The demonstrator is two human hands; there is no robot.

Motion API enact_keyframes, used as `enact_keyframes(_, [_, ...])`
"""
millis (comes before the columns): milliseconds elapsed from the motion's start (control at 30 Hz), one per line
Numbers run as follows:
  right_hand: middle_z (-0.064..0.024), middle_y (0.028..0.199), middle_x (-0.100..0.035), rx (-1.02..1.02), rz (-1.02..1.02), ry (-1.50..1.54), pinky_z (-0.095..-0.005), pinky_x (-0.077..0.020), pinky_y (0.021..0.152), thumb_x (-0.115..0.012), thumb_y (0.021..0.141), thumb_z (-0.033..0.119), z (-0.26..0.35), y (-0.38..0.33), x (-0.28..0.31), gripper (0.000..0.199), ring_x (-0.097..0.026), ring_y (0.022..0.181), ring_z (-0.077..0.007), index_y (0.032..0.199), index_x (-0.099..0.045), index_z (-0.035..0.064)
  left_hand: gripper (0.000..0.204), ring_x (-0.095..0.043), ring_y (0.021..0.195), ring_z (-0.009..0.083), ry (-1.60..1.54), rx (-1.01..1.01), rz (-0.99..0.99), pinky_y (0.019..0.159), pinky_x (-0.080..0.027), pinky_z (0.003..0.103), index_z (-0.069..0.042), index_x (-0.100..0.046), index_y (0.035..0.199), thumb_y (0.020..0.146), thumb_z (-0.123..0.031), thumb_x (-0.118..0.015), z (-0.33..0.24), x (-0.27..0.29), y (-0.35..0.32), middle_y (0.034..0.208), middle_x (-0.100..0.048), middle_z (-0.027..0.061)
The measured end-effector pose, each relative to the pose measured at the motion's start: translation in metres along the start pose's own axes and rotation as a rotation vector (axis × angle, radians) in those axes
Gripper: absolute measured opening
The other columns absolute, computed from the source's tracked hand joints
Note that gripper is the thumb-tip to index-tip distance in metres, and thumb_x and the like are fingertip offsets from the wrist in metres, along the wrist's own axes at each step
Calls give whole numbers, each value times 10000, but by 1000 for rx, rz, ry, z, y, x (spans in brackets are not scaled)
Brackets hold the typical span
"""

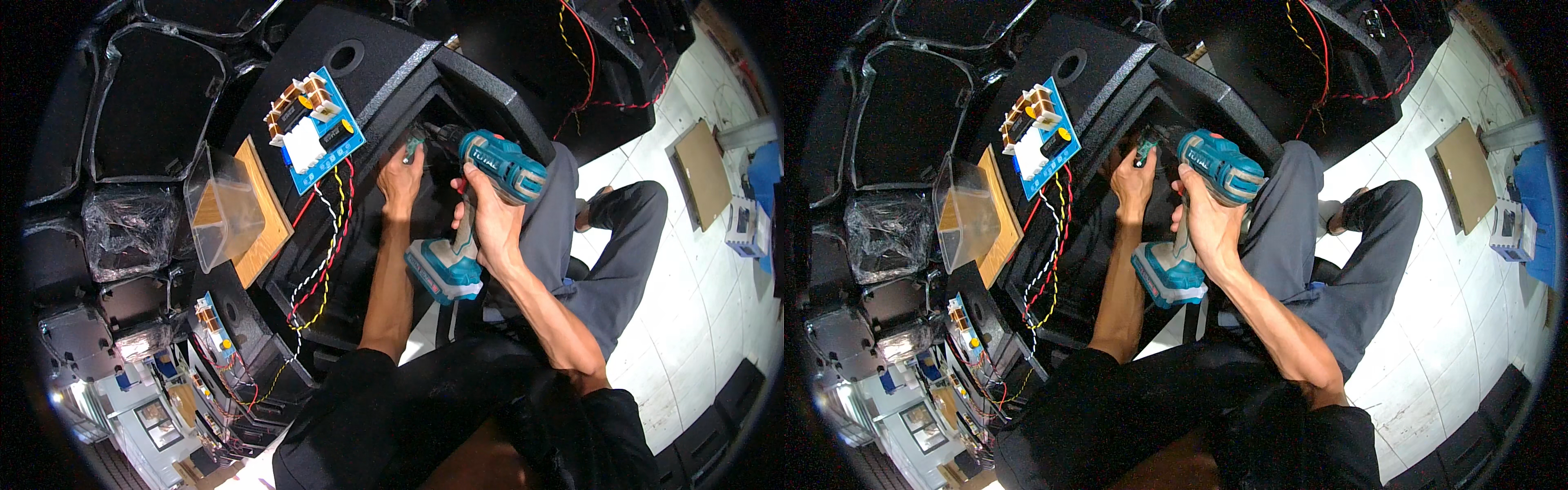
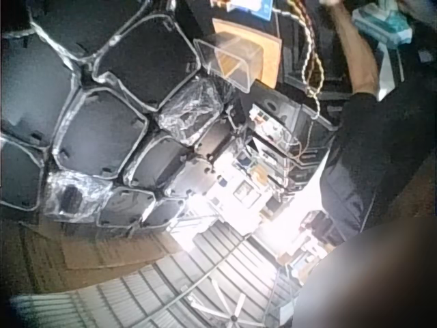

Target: The person uses a cordless drill to fasten screws onto small circuit boards inside a black equipment case. They repeatedly pick up boards from a plastic container, position them, and secure them with the drill.

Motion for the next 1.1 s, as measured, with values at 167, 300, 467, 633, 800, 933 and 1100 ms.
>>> enact_keyframes(167, [-78, 784, -625, 3, -35, -20, -260, -468, 391, -641, 909, 197, 4, -1, -2, 208, -542, 458, -110, 1011, -602, 19, 381, -653, 741, 416, -6, -14, -19, 672, -503, 464, -56, -722, 934, 841, -420, -660, 5, -3, 1, 795, -673, 233])
enact_keyframes(300, [-74, 751, -611, 19, -58, -46, -254, -458, 370, -634, 915, 162, 6, 0, -7, 190, -528, 431, -110, 1033, -589, 20, 368, -655, 743, 408, 9, -71, -91, 670, -505, 463, -87, -729, 948, 834, -432, -670, 7, -3, 2, 790, -674, 223])
enact_keyframes(467, [-95, 773, -621, 44, -53, -122, -270, -484, 399, -642, 922, 222, 10, -3, -16, 253, -546, 454, -125, 1047, -565, 16, 338, -657, 742, 399, -12, -42, -98, 676, -513, 457, -136, -739, 967, 827, -438, -678, 15, -5, -2, 795, -684, 191])
enact_keyframes(633, [-68, 721, -587, 27, -86, -98, -272, -457, 372, -637, 921, 189, 4, -6, -20, 203, -531, 432, -118, 1024, -565, 29, 352, -651, 810, 391, 23, -166, -136, 705, -514, 466, -201, -679, 1151, 840, -365, -678, 3, -4, -2, 884, -686, 178])
enact_keyframes(800, [-64, 721, -576, 35, -82, -88, -277, -457, 380, -636, 923, 199, 8, -6, -22, 207, -523, 430, -121, 1030, -561, 39, 412, -639, 823, 399, 15, -153, -101, 726, -511, 475, -229, -626, 1236, 843, -339, -676, 0, -1, -2, 877, -668, 203])
enact_keyframes(933, [-62, 722, -573, 35, -91, -92, -275, -454, 378, -633, 924, 202, 9, -7, -23, 204, -520, 431, -123, 1025, -563, 39, 412, -639, 826, 407, 14, -130, -77, 733, -510, 483, -245, -619, 1245, 852, -363, -658, 2, -3, -2, 874, -664, 217])
enact_keyframes(1100, [-95, 755, -603, 43, -54, -87, -274, -481, 389, -662, 910, 228, 6, -4, -24, 260, -545, 449, -136, 1019, -549, 21, 416, -637, 829, 413, 14, -139, -93, 733, -505, 493, -256, -609, 1255, 861, -388, -639, 4, -3, -1, 889, -663, 217])
Point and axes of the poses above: each hand's wrist, its own y-axis towards the middle knuckle, its own x-axis out of the back of the hand, z = x × y, the point moved 10 cm from there along y, towards the middle knuckle
